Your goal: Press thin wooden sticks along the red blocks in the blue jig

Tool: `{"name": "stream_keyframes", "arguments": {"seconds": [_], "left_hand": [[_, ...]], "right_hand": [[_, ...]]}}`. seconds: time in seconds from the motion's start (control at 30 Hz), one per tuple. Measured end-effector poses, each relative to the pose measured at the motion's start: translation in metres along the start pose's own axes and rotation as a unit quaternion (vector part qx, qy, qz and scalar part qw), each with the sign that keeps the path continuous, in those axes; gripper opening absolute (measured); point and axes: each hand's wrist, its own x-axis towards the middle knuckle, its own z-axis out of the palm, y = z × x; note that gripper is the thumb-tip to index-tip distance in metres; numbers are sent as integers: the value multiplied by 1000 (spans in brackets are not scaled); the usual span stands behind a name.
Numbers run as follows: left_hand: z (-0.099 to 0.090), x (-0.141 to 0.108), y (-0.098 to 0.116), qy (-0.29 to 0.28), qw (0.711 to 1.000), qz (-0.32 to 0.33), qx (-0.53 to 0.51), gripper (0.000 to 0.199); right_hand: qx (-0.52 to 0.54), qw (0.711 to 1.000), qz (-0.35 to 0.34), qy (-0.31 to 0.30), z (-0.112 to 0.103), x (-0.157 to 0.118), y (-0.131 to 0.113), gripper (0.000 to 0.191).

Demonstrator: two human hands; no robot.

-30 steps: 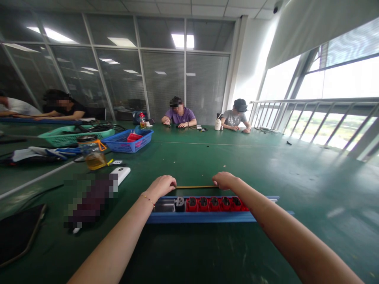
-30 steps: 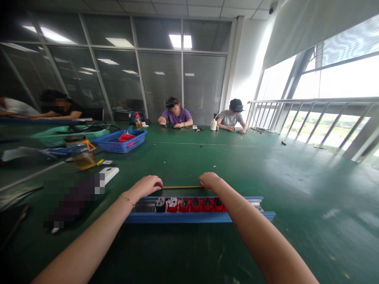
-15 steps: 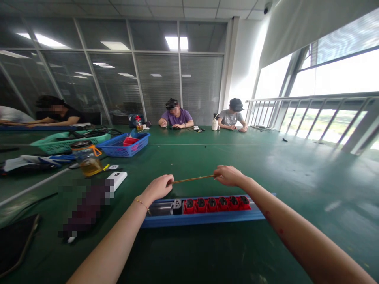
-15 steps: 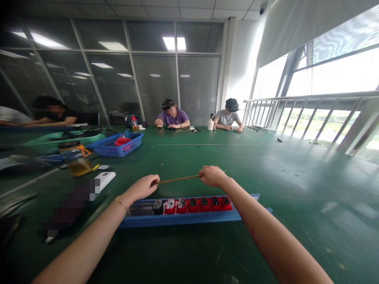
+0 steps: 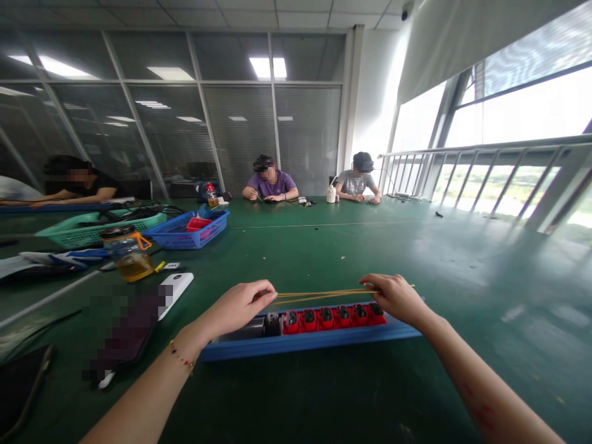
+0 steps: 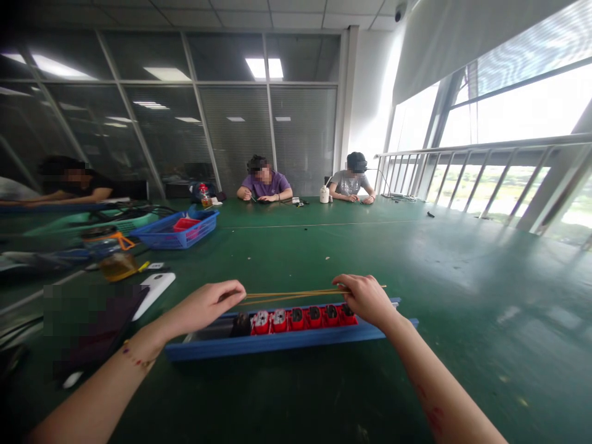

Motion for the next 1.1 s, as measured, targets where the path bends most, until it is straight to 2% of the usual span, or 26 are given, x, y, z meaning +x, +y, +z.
{"name": "stream_keyframes", "arguments": {"seconds": [0.17, 0.3, 0.43, 0.5, 0.7, 0.83, 0.9, 1.0, 1.1], "left_hand": [[6, -2, 4, -12, 999, -23, 24, 38], [7, -3, 9, 9, 999, 1, 43, 36], [7, -5, 18, -18, 999, -7, 39, 38], [8, -7, 22, -24, 999, -15, 42, 37], [13, -9, 33, 15, 997, -19, 75, 33], [12, -8, 34, 38, 995, 8, 89, 37], [9, -7, 30, 42, 995, 5, 90, 40], [5, -4, 21, 20, 997, -5, 77, 43], [6, 0, 12, -2, 998, -4, 65, 46]], "right_hand": [[-17, 999, 31, -34, 1, -6, -12, 35], [-25, 996, 45, -68, 2, -7, -16, 34], [-70, 992, 67, -85, 1, -7, -18, 32], [-83, 989, 84, -84, -2, -6, -22, 30], [-91, 989, 90, -74, -4, 1, -38, 27], [-78, 991, 107, -32, -7, 2, -35, 24], [-49, 993, 103, -23, -12, -2, -28, 22], [82, 992, 46, -82, -20, -13, -14, 25], [249, 960, 13, -130, -22, -23, -3, 35]]}}
